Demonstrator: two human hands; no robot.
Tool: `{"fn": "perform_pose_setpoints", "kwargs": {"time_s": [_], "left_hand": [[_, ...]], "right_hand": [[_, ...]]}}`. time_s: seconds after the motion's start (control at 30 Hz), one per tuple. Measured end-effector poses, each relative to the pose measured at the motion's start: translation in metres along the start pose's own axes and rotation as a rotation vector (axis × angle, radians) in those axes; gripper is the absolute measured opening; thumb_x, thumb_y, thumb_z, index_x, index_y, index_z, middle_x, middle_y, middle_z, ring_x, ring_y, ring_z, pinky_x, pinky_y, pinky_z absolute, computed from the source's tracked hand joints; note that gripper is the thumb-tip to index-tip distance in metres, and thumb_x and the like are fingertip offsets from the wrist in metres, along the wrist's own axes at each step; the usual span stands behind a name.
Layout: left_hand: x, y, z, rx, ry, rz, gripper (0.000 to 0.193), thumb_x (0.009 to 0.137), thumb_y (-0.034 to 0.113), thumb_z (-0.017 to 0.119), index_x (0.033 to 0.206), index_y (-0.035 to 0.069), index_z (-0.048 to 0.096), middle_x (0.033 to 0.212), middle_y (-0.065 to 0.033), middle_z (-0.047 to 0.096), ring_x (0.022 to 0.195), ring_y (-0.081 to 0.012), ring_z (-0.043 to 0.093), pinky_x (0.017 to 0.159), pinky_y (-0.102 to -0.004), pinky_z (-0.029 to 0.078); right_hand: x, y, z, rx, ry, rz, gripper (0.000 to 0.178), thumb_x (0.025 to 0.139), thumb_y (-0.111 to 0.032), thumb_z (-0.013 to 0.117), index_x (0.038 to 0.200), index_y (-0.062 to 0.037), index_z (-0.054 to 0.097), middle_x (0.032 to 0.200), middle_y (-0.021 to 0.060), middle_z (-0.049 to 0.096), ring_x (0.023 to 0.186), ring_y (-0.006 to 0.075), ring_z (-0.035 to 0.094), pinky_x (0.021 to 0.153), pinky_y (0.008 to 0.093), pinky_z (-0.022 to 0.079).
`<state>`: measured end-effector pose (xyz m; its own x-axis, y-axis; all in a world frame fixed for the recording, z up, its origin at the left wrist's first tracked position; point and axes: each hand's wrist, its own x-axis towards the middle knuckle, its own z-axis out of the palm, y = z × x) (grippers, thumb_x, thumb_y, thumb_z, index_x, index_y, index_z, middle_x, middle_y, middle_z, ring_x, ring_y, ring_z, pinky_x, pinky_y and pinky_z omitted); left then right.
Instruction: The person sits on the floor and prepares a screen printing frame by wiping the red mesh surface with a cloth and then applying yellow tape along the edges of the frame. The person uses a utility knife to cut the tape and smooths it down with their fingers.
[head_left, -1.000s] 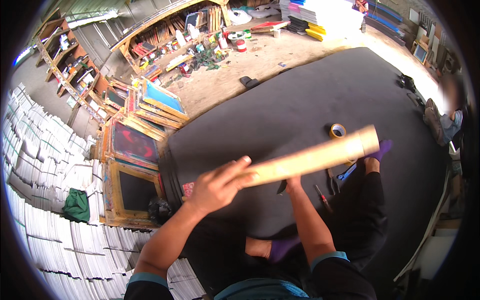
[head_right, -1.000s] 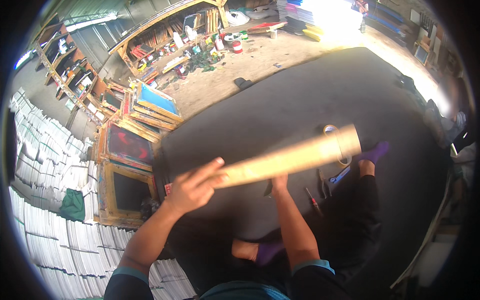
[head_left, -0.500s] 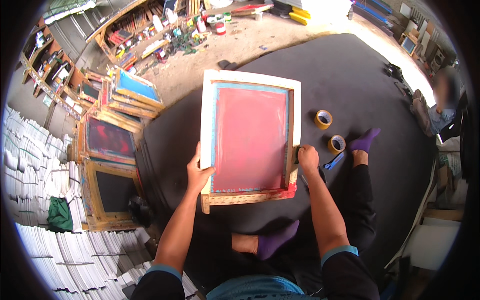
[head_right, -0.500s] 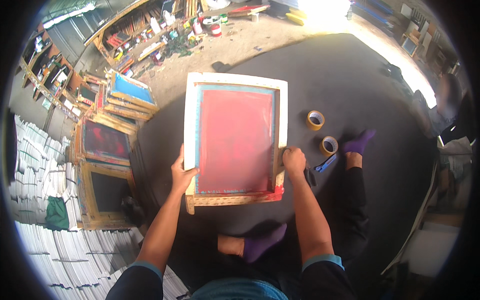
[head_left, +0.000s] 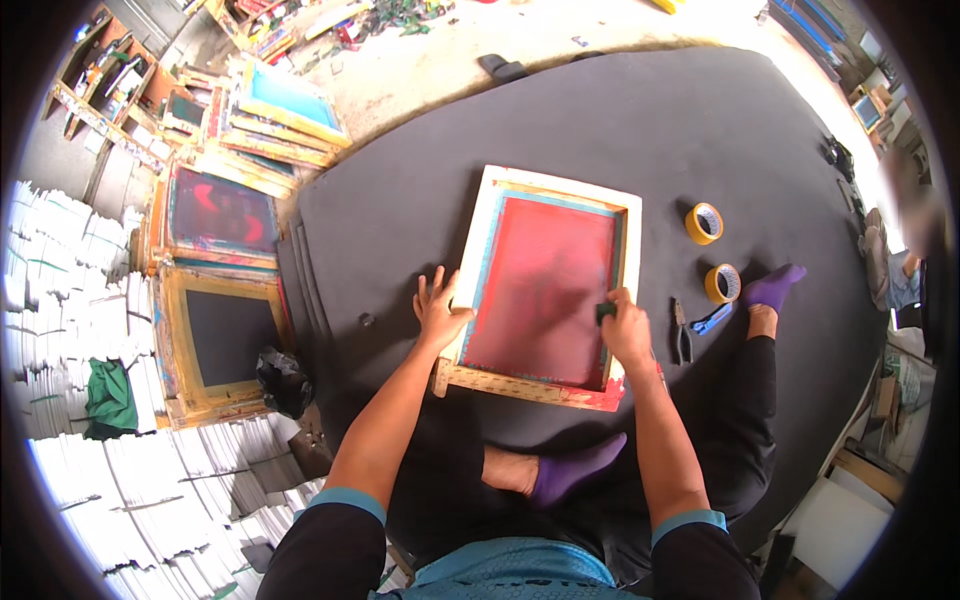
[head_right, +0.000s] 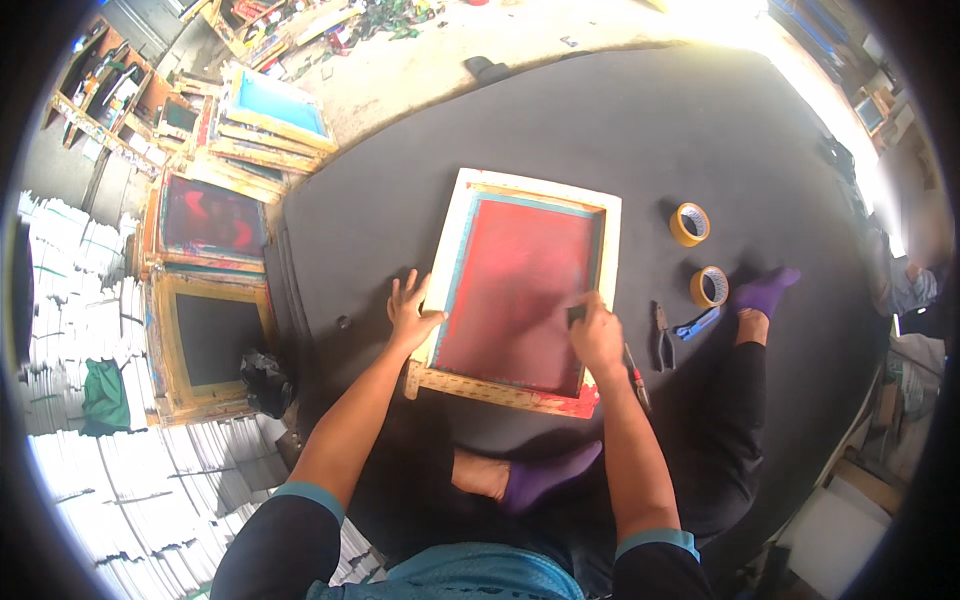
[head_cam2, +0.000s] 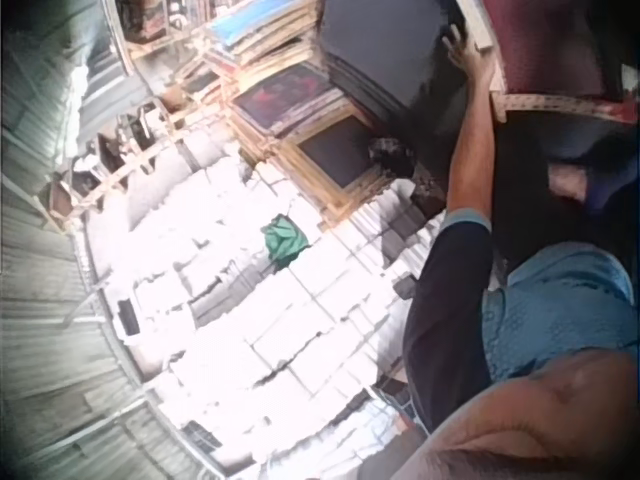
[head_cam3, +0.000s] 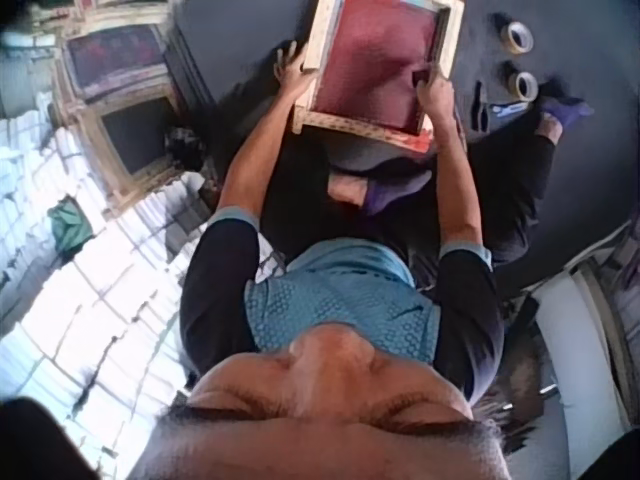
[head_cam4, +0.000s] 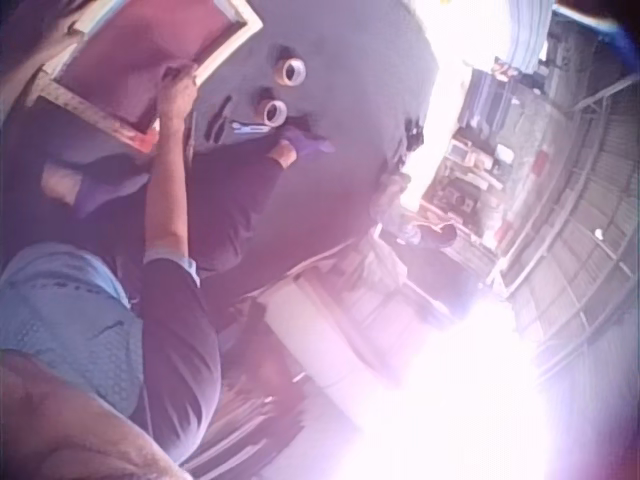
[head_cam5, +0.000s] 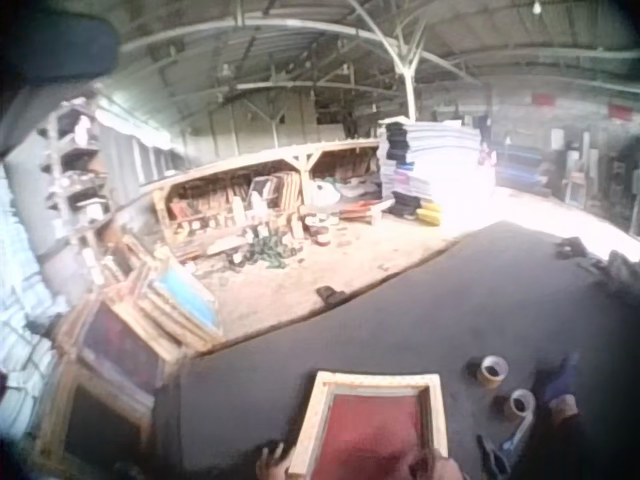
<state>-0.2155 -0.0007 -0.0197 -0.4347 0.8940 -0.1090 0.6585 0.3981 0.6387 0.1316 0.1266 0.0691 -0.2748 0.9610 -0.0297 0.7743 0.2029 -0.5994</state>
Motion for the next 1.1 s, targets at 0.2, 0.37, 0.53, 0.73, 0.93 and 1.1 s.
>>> {"fn": "perform_pose_setpoints", "kwargs": {"time_s": [0.2, 0.37, 0.53, 0.73, 0.93, 1.1], "left_hand": [[-0.026, 0.037, -0.037, 0.254, 0.004, -0.136, 0.053, 0.091, 0.045, 0.076, 0.14, 0.026, 0.069, 0.136, -0.0117, 0.065, 0.133, -0.0383, 0.053, 0.11, -0.0548, 0.043], [-0.05, 0.029, -0.015, 0.291, 0.093, -0.057, 0.05, 0.095, 0.036, 0.075, 0.143, 0.025, 0.068, 0.103, -0.0118, 0.068, 0.099, -0.0371, 0.064, 0.088, -0.0489, 0.054], [-0.051, 0.013, 0.001, 0.25, 0.152, -0.024, 0.056, 0.092, 0.03, 0.078, 0.147, 0.027, 0.065, 0.1, -0.0099, 0.067, 0.095, -0.0346, 0.065, 0.083, -0.0475, 0.055], [-0.055, -0.001, 0.016, 0.202, 0.246, 0.003, 0.053, 0.093, 0.031, 0.078, 0.145, 0.028, 0.067, 0.099, -0.0068, 0.067, 0.092, -0.0321, 0.064, 0.082, -0.0458, 0.055], [-0.055, 0.004, 0.013, 0.154, 0.256, -0.004, 0.052, 0.092, 0.028, 0.079, 0.143, 0.026, 0.069, 0.096, -0.007, 0.066, 0.09, -0.032, 0.064, 0.081, -0.0462, 0.055], [-0.054, 0.005, 0.011, 0.121, 0.3, 0.048, 0.051, 0.091, 0.027, 0.079, 0.141, 0.024, 0.07, 0.092, -0.009, 0.064, 0.087, -0.0333, 0.063, 0.081, -0.0472, 0.054]], "right_hand": [[-0.036, -0.066, 0.1, 0.401, -0.404, -0.264, 0.027, 0.081, 0.001, 0.073, 0.106, -0.0046, 0.077, 0.104, 0.0163, 0.076, 0.097, 0.0339, 0.075, 0.087, 0.0429, 0.06], [-0.045, -0.103, 0.168, 0.176, -0.562, -0.474, 0.027, 0.081, -0.005, 0.069, 0.107, -0.0052, 0.077, 0.108, 0.018, 0.072, 0.104, 0.039, 0.071, 0.095, 0.0492, 0.057], [-0.032, -0.061, 0.135, -0.109, -0.772, -0.645, 0.023, 0.082, -0.008, 0.066, 0.102, -0.0037, 0.076, 0.107, 0.0183, 0.07, 0.104, 0.0406, 0.069, 0.095, 0.0509, 0.055], [-0.023, 0.01, 0.037, -0.447, -1.036, -0.436, 0.025, 0.081, -0.006, 0.064, 0.102, -0.0044, 0.077, 0.107, 0.0196, 0.074, 0.109, 0.0399, 0.07, 0.093, 0.0501, 0.056], [-0.009, -0.004, 0.043, -0.277, -0.743, -0.341, 0.025, 0.087, -0.007, 0.063, 0.107, -0.0064, 0.078, 0.108, 0.0191, 0.076, 0.103, 0.0434, 0.071, 0.091, 0.051, 0.059], [0.009, -0.087, 0.125, 0.129, -0.196, -0.186, 0.021, 0.091, -0.009, 0.064, 0.107, -0.0079, 0.077, 0.111, 0.0199, 0.073, 0.098, 0.0448, 0.071, 0.089, 0.0538, 0.059]]}}
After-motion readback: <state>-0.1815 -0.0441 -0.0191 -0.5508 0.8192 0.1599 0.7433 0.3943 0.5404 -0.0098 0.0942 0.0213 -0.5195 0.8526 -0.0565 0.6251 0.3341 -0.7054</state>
